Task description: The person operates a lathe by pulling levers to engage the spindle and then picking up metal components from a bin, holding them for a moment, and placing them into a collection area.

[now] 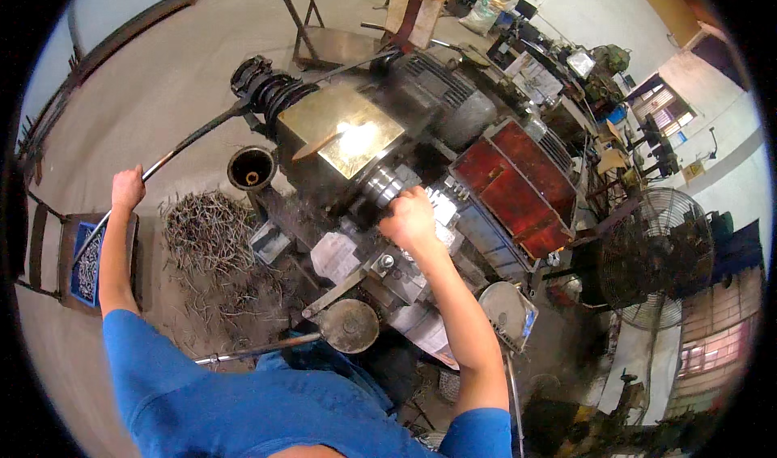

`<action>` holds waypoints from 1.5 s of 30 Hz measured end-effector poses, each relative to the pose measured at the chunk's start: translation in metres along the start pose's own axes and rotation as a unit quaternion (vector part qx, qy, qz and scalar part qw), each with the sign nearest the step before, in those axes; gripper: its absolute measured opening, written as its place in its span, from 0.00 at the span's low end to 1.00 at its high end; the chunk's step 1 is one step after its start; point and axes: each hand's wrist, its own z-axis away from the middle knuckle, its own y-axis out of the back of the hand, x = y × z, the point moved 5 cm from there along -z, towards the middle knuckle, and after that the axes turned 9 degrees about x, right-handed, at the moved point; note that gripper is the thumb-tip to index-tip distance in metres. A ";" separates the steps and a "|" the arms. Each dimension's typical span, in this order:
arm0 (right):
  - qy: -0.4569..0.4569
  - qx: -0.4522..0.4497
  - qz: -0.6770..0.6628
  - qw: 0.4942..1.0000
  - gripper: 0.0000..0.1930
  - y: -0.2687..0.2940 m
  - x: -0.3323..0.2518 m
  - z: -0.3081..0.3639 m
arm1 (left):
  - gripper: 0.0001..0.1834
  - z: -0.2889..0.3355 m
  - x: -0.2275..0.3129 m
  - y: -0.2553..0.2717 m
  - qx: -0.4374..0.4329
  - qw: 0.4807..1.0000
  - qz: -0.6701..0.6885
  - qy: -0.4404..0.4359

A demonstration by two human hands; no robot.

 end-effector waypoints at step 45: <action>-0.697 0.086 0.049 0.710 0.14 0.077 -0.055 0.536 | 0.10 0.136 0.193 -0.123 -0.379 0.843 0.373 0.078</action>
